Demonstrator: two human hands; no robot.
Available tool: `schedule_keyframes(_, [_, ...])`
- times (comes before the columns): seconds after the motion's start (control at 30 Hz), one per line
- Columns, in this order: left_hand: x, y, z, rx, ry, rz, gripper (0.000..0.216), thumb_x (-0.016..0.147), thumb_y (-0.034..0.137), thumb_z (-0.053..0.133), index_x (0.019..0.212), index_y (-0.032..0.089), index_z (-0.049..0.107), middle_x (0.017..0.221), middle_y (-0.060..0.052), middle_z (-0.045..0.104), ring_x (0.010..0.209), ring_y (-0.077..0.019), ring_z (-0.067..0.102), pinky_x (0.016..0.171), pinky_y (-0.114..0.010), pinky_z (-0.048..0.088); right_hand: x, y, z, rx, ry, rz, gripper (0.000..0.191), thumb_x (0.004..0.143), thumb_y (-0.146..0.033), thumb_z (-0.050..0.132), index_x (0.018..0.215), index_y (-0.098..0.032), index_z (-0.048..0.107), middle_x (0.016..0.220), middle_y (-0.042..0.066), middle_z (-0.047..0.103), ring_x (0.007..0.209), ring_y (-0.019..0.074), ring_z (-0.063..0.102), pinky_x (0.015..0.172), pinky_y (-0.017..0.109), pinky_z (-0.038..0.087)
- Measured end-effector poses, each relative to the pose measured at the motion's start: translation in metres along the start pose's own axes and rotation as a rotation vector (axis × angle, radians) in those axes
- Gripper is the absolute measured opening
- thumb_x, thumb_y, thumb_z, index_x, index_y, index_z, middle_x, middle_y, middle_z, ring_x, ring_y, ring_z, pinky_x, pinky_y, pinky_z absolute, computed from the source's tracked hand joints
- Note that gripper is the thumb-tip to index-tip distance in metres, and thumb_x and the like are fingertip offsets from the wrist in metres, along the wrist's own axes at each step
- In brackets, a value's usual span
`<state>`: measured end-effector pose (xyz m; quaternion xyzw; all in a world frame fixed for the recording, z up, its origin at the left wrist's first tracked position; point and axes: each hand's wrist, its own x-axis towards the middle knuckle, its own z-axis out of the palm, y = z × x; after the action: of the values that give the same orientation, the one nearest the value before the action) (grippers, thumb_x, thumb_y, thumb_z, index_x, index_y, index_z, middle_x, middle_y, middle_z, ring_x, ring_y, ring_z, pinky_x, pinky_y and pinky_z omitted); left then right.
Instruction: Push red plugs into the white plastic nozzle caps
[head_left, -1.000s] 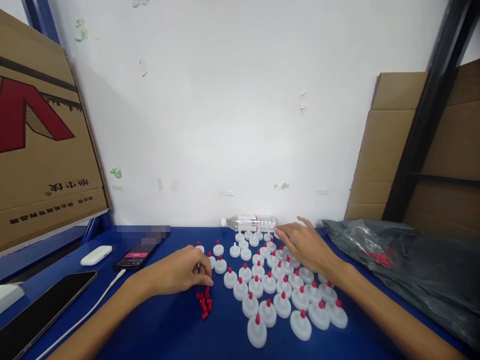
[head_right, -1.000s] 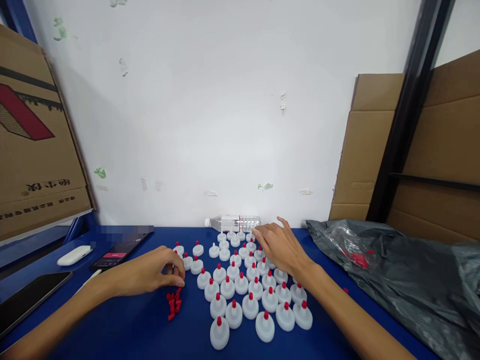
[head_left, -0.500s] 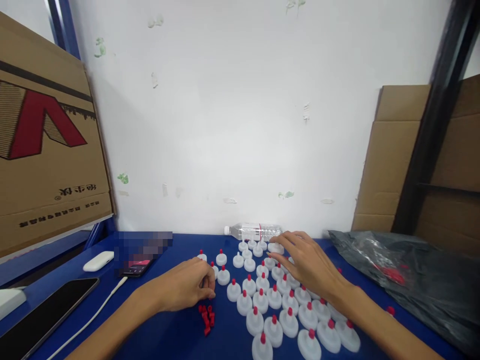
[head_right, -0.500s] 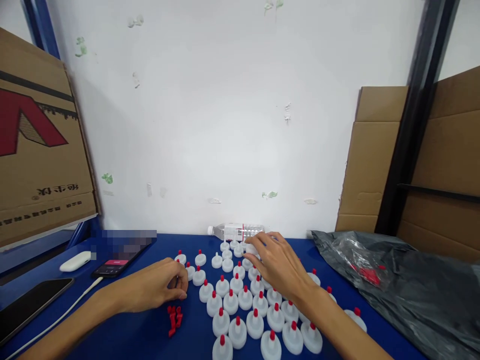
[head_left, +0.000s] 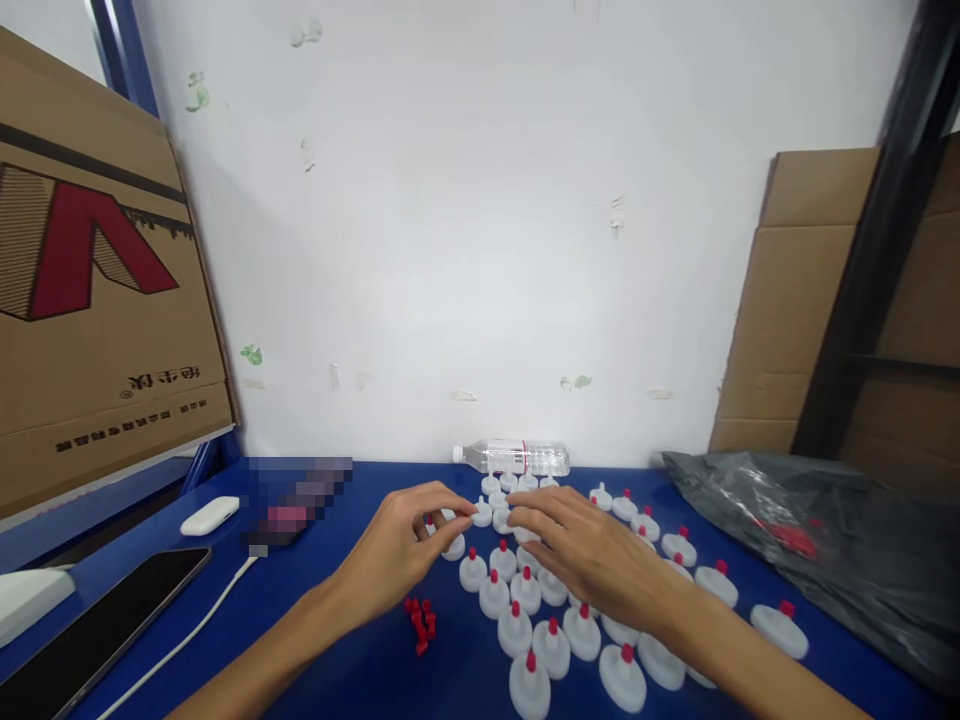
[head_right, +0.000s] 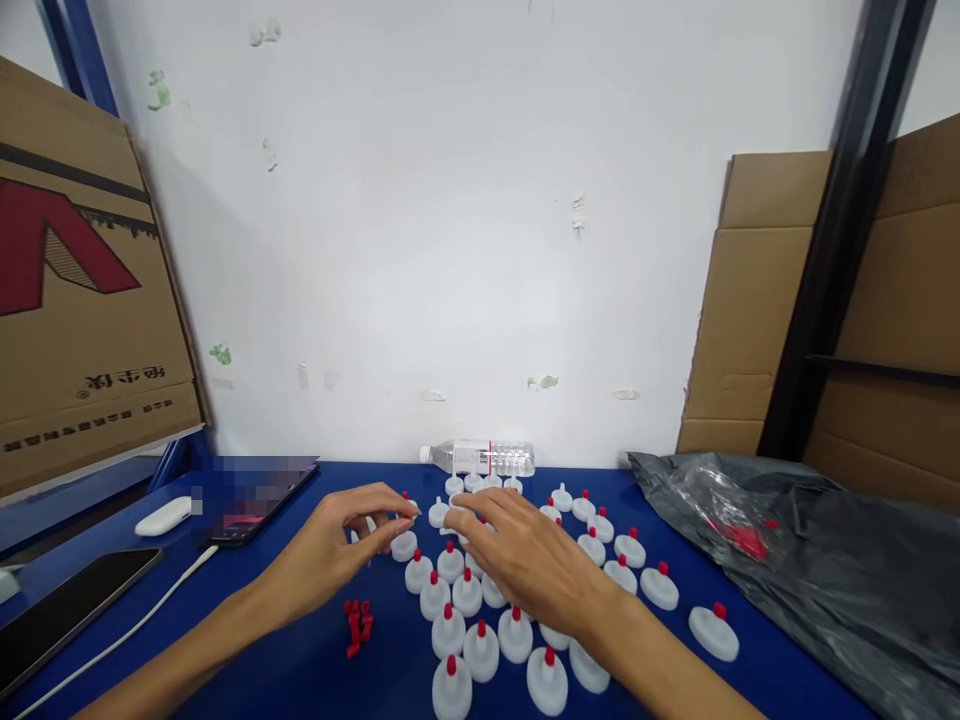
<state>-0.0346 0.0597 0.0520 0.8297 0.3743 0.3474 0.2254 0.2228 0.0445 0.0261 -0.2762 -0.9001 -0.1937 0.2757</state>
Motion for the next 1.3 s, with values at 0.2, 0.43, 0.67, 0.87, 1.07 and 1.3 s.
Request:
schedule_keyframes(0.2, [-0.007, 0.001, 0.016, -0.084, 0.107, 0.037, 0.02, 0.093, 0.035, 0.062, 0.097, 0.022, 0.078, 0.093, -0.004, 0.076, 0.075, -0.0165, 0.067, 0.068, -0.027, 0.052, 0.002, -0.007, -0.001, 0.038, -0.016, -0.026, 0.029, 0.098, -0.015, 0.053, 0.127, -0.017, 0.051, 0.114, 0.01, 0.069, 0.106, 0.024, 0.064, 0.087, 0.04, 0.057])
schedule_keyframes(0.43, [-0.009, 0.003, 0.024, -0.074, 0.097, 0.101, 0.016, 0.092, 0.031, 0.065, 0.091, 0.02, 0.078, 0.089, -0.004, 0.077, 0.074, -0.0168, 0.066, 0.067, -0.026, 0.052, 0.004, -0.01, -0.003, -0.013, 0.018, -0.075, 0.021, 0.102, -0.019, 0.048, 0.122, -0.017, 0.052, 0.111, 0.01, 0.07, 0.102, 0.023, 0.065, 0.086, 0.038, 0.056])
schedule_keyframes(0.67, [-0.013, 0.002, 0.03, -0.022, 0.179, 0.222, 0.015, 0.095, 0.027, 0.063, 0.094, 0.02, 0.076, 0.089, -0.005, 0.076, 0.072, -0.0159, 0.065, 0.065, -0.025, 0.052, 0.006, -0.012, -0.003, -0.025, 0.032, -0.09, 0.021, 0.102, -0.019, 0.047, 0.122, -0.016, 0.051, 0.112, 0.01, 0.07, 0.103, 0.0233, 0.065, 0.086, 0.039, 0.055])
schedule_keyframes(0.87, [-0.012, -0.003, 0.028, 0.088, 0.155, 0.271, 0.017, 0.097, 0.03, 0.061, 0.097, 0.02, 0.075, 0.084, -0.005, 0.074, 0.069, -0.0152, 0.064, 0.063, -0.024, 0.05, 0.005, -0.016, -0.001, -0.042, 0.021, -0.116, 0.031, 0.098, -0.012, 0.049, 0.129, -0.015, 0.047, 0.112, 0.011, 0.069, 0.1, 0.0232, 0.063, 0.084, 0.039, 0.054])
schedule_keyframes(1.07, [-0.012, -0.009, 0.026, 0.366, 0.103, 0.407, 0.024, 0.104, 0.024, 0.045, 0.101, 0.02, 0.069, 0.091, -0.006, 0.07, 0.077, -0.016, 0.063, 0.065, -0.024, 0.045, 0.008, -0.023, -0.003, -0.09, -0.012, -0.09, 0.042, 0.092, 0.0, 0.044, 0.132, -0.014, 0.045, 0.11, 0.011, 0.066, 0.096, 0.0249, 0.062, 0.081, 0.04, 0.053])
schedule_keyframes(1.3, [-0.017, -0.006, 0.031, 0.345, 0.097, 0.356, 0.029, 0.104, 0.018, 0.037, 0.091, 0.018, 0.063, 0.079, -0.004, 0.062, 0.069, -0.0155, 0.053, 0.064, -0.026, 0.039, 0.012, -0.03, -0.005, -0.095, 0.084, -0.109, 0.043, 0.092, 0.001, 0.035, 0.13, -0.013, 0.047, 0.115, 0.015, 0.066, 0.098, 0.0251, 0.062, 0.085, 0.043, 0.056])
